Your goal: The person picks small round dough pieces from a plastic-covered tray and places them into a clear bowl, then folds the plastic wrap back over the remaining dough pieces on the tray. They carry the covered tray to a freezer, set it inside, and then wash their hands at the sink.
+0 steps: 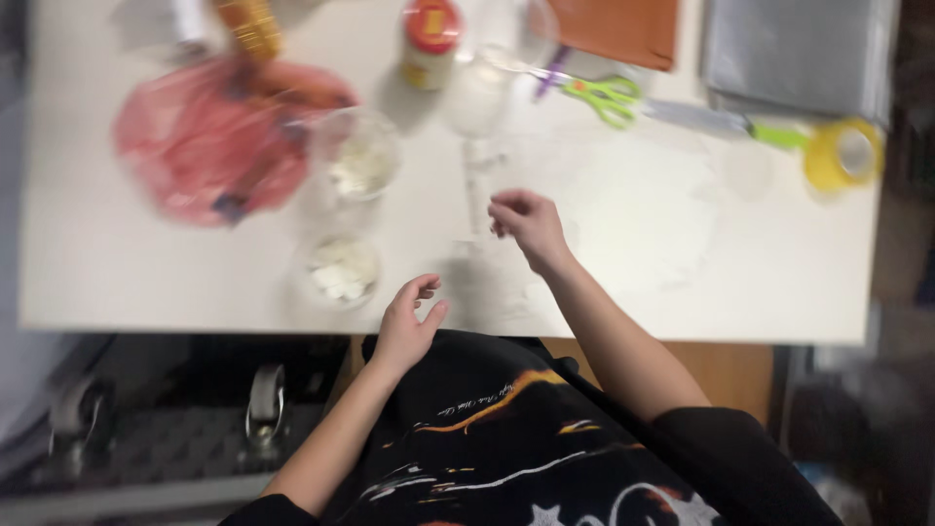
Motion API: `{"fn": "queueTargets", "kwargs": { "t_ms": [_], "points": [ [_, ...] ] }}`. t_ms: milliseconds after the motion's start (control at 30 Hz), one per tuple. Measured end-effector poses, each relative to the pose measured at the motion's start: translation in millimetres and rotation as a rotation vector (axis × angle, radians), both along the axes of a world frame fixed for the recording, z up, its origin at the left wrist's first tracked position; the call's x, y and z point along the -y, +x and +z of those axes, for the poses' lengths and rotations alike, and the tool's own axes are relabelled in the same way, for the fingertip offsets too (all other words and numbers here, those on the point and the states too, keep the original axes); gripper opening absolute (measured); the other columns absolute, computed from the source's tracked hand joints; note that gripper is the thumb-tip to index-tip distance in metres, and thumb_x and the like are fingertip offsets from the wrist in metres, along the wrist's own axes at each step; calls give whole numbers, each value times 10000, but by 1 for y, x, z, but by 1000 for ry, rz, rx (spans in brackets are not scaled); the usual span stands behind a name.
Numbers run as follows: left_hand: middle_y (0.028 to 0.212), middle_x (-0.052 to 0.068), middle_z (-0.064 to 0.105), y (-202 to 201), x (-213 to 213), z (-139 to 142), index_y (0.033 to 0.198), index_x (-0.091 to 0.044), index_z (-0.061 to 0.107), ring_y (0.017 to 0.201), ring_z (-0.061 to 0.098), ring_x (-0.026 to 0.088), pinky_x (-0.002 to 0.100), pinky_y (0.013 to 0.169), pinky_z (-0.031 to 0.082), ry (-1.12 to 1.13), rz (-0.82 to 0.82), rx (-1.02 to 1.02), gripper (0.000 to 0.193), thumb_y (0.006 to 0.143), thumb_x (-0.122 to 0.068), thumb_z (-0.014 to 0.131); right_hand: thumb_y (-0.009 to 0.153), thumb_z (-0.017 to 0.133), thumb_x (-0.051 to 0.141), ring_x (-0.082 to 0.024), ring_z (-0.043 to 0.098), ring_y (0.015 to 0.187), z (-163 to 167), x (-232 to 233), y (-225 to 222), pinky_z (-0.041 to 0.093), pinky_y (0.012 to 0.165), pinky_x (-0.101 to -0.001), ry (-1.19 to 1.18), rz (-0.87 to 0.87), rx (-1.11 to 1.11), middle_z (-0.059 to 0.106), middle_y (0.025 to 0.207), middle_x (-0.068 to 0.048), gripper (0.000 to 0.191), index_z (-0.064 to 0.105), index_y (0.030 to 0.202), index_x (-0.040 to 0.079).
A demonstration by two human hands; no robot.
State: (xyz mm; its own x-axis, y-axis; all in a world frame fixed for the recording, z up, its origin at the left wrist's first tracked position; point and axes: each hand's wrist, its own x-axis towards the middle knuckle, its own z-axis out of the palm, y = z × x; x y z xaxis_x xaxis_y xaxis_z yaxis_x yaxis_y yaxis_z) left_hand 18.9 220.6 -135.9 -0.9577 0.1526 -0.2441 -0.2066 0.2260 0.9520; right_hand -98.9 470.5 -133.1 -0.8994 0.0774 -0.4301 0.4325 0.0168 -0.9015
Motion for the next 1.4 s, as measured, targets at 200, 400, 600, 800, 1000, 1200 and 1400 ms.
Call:
{"fn": "queueTargets", "kwargs": {
  "t_ms": [200,400,600,800,1000,1200,1400],
  "points": [
    [1319,171,608,-26,-61,-45,1267,-55,624,1273,553,326,429,1085,448,-140,-179,-204,406,902,-196,733,930,669,50,-201,703,871,16,-125,86,586,766,-316,-15,-422,123,719,1048,-150,316,646,1225,-59],
    [1447,210,489,-48,-115,-67,1395,-40,526,1350,457,372,446,1132,368,-261,48,0,575,889,-224,727,940,631,92,-182,715,906,-16,-254,146,570,774,-315,154,-606,104,741,1083,-118,311,671,1229,-16],
    [1554,233,397,-42,-169,-47,1443,-36,503,1455,359,394,469,1193,306,-359,132,-77,567,950,-219,716,951,667,151,-172,679,970,-45,-402,136,548,792,-319,489,-654,110,730,1112,-77,326,698,1239,2],
    [1602,216,333,-17,-226,-36,1471,-36,471,1484,338,376,464,1167,335,-300,211,-40,571,965,-195,682,939,754,296,-214,682,939,-81,-483,79,555,793,-360,706,-394,88,733,1084,-130,455,648,1244,-24],
    [1568,172,400,-3,-274,-62,1506,-44,452,1442,410,330,459,1141,387,-275,260,-57,624,957,-195,705,852,754,463,-213,711,776,-103,-492,52,575,717,-379,767,-193,423,757,840,-109,428,762,942,44],
    [1569,157,421,-14,-305,-85,1511,-38,481,1398,460,313,443,1121,415,-252,188,-25,639,936,-203,709,918,727,375,-115,609,702,-97,-489,73,533,640,-336,369,-325,211,714,817,-18,325,773,974,59],
    [1503,153,471,-41,-337,-85,1479,-45,484,1397,441,303,448,1103,411,-220,39,-105,599,951,-215,709,1050,516,189,-146,428,713,-108,-496,94,390,549,-322,-107,-638,317,494,832,24,198,669,1080,67]
  ]
}}
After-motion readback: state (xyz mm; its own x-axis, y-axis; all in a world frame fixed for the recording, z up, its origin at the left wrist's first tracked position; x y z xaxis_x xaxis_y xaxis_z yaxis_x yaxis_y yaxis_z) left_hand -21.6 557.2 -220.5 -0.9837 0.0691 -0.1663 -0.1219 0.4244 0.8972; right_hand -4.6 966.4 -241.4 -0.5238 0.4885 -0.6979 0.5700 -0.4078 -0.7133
